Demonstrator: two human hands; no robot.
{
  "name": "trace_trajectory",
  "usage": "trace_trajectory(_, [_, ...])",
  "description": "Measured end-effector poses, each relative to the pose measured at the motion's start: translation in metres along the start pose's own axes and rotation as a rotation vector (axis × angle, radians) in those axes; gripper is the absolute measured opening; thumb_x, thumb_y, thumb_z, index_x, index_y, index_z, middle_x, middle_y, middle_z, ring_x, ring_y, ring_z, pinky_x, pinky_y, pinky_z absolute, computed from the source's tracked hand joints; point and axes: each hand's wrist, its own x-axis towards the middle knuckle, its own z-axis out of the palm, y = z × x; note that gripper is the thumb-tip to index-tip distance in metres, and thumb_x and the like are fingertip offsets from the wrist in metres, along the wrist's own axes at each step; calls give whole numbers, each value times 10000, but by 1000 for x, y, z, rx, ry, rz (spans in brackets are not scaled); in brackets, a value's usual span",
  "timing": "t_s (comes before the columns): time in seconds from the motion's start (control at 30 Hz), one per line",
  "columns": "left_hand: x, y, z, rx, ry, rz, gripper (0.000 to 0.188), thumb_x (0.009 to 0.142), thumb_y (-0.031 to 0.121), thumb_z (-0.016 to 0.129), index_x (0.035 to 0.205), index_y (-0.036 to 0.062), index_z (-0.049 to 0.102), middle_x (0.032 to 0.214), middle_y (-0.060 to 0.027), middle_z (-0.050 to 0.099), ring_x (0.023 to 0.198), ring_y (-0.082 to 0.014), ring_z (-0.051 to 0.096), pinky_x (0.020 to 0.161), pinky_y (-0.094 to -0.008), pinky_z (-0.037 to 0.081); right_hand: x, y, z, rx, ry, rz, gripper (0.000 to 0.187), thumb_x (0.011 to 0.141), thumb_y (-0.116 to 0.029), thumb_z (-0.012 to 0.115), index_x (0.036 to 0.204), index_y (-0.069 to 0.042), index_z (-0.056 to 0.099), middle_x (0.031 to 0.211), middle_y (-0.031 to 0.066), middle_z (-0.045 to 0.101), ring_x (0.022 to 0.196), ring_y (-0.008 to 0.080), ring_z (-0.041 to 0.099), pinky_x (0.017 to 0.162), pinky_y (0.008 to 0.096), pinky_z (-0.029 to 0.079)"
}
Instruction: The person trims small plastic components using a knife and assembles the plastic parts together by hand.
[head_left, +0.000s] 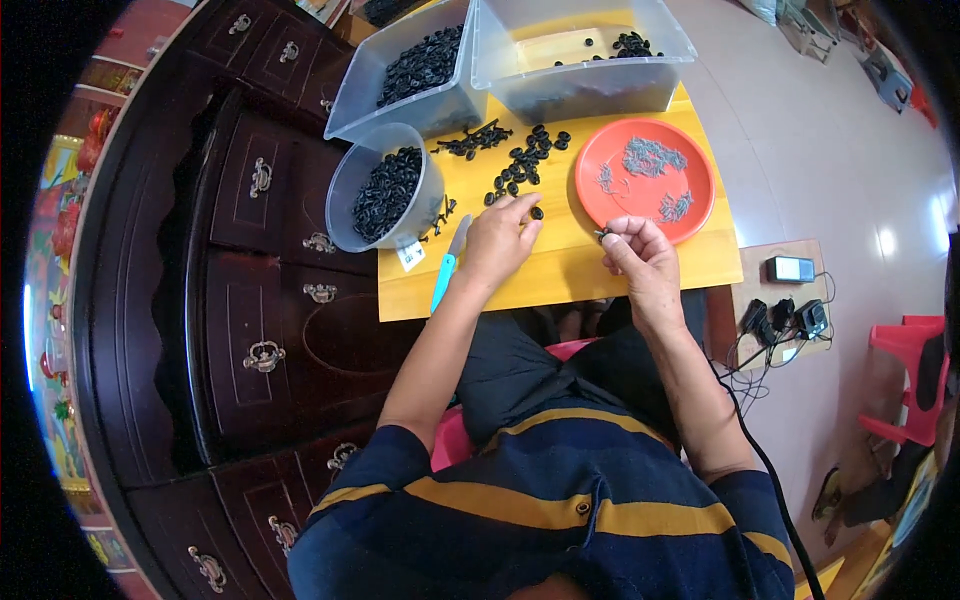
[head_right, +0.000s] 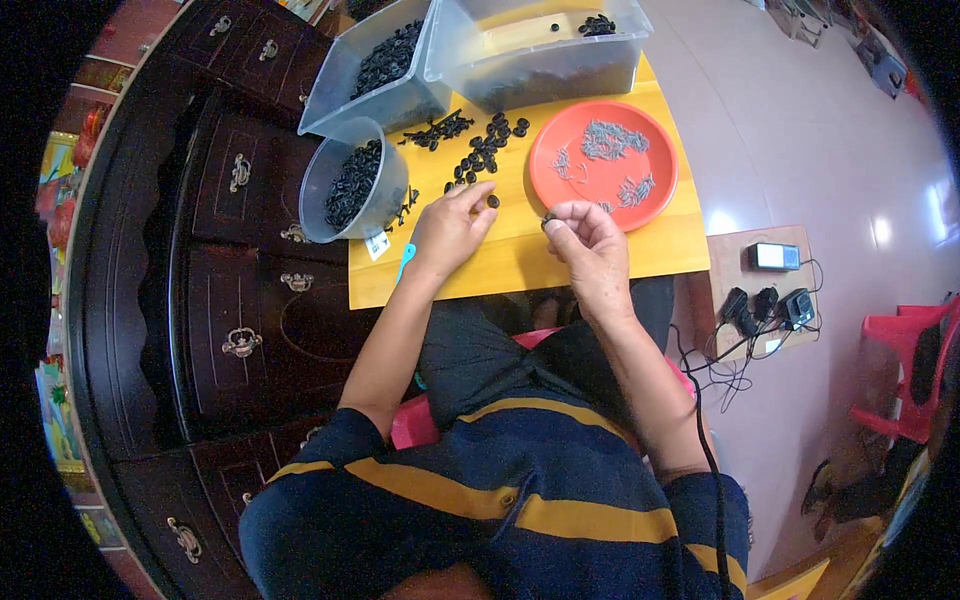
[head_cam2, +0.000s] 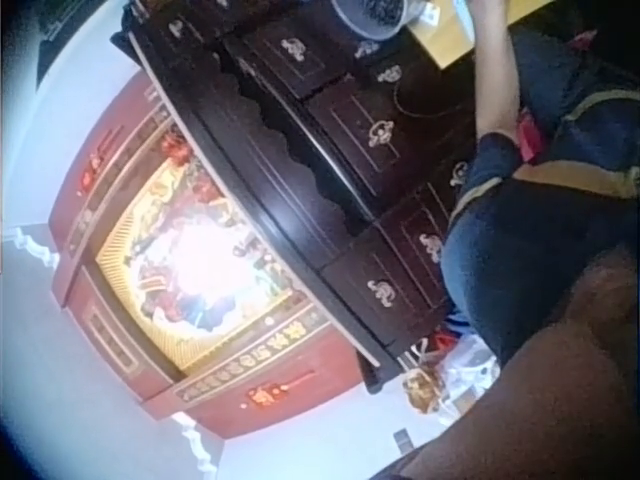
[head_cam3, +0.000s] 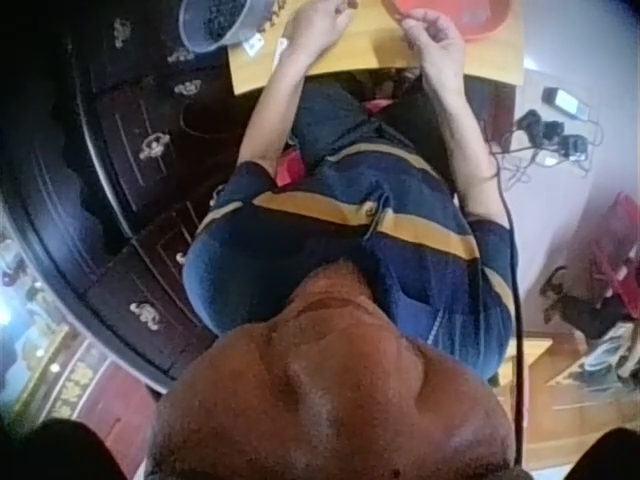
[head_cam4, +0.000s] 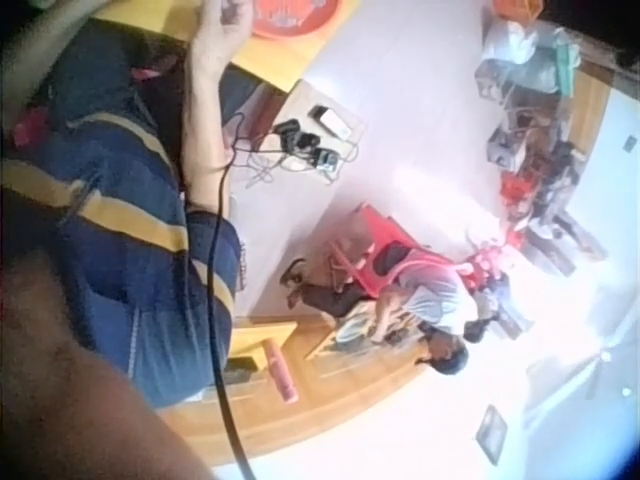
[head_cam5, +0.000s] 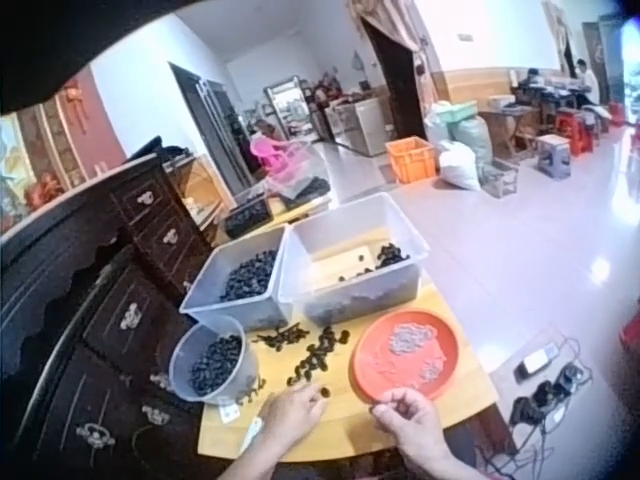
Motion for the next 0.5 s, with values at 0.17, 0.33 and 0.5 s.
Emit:
trace_trajectory(0.17, [5,-17,6,11,-16,40,196,841,170,683,1016,84,696,879,-130,669,827,-342,661,729,-447,528,1,3,2,14,-11,-6,131,919,-64,677,1038,-72,623,858,-24,630,686,68,555,643,217,444])
trace_trajectory(0.33, [6,-16,5,57,-61,-10,149,852,180,675,921,51,646,860,-141,660,826,-352,659,729,-458,523,0,0,2,9,-16,4,128,916,-72,683,1030,-75,626,848,-26,627,683,66,552,642,216,442])
trace_trajectory(0.5, [-6,-14,7,-66,16,-1,159,888,123,660,997,22,603,791,-106,635,686,-232,651,628,-365,512,-1,-1,5,13,-14,16,132,913,-71,683,1031,-74,626,844,-26,625,680,68,551,642,217,443])
